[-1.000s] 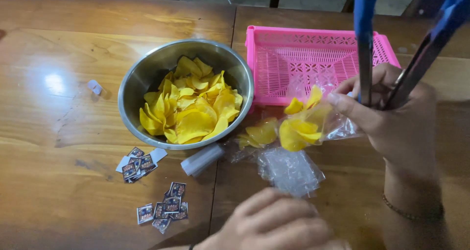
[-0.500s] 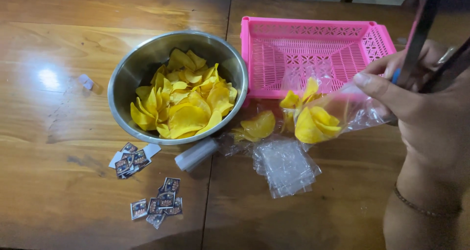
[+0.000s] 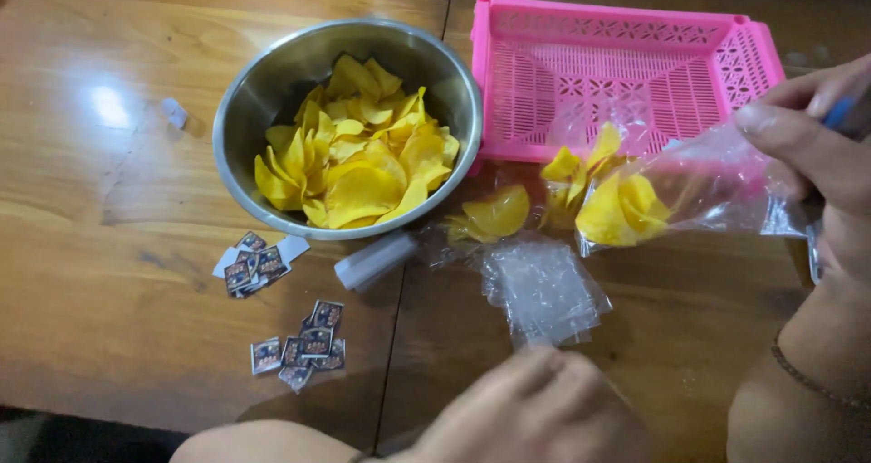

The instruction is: Using tongs to transfer chips from a large bowl into individual small plastic bags for packaging.

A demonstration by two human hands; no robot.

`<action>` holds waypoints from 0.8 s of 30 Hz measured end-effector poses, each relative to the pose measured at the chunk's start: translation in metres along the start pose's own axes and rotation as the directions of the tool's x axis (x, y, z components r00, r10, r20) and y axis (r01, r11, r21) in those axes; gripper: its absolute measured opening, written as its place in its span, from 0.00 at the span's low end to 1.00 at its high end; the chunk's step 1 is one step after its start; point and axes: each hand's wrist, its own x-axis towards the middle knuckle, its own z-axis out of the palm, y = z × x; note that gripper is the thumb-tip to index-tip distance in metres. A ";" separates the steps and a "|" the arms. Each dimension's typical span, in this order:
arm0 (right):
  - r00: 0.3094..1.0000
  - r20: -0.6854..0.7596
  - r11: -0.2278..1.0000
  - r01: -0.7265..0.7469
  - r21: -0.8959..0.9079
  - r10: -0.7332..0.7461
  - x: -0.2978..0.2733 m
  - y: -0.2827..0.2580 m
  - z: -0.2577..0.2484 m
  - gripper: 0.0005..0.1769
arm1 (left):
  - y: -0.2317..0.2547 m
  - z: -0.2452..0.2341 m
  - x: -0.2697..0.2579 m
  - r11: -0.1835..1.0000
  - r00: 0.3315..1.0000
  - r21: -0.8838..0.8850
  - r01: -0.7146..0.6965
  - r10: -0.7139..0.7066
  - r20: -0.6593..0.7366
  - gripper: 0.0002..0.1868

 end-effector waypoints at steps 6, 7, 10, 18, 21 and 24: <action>0.993 -0.069 0.985 -0.085 0.152 0.096 0.002 0.014 -0.021 0.11 | -0.088 0.074 0.017 0.922 0.998 0.382 0.060 -0.053 -0.029 0.12; 0.994 -0.072 0.993 -0.076 0.090 0.083 0.002 0.017 -0.025 0.12 | -0.092 0.076 0.017 0.869 1.000 0.495 0.010 -0.019 0.013 0.13; 0.997 -0.076 0.999 -0.028 -0.027 0.026 0.001 0.021 -0.035 0.12 | -0.101 0.079 0.015 0.839 0.996 0.536 -0.091 0.073 0.055 0.11; 0.993 -0.114 0.999 0.003 -0.036 -0.007 0.002 0.026 -0.042 0.11 | -0.105 0.059 0.051 0.988 0.996 0.150 -0.024 0.036 -0.076 0.09; 0.994 -0.107 0.999 0.029 0.025 -0.027 0.004 0.025 -0.043 0.13 | -0.108 0.058 0.070 0.993 0.993 0.104 -0.056 0.067 -0.099 0.10; 0.995 -0.095 0.996 0.039 0.082 -0.031 0.004 0.023 -0.043 0.13 | -0.120 0.069 0.088 0.998 0.998 0.057 -0.041 0.044 -0.042 0.13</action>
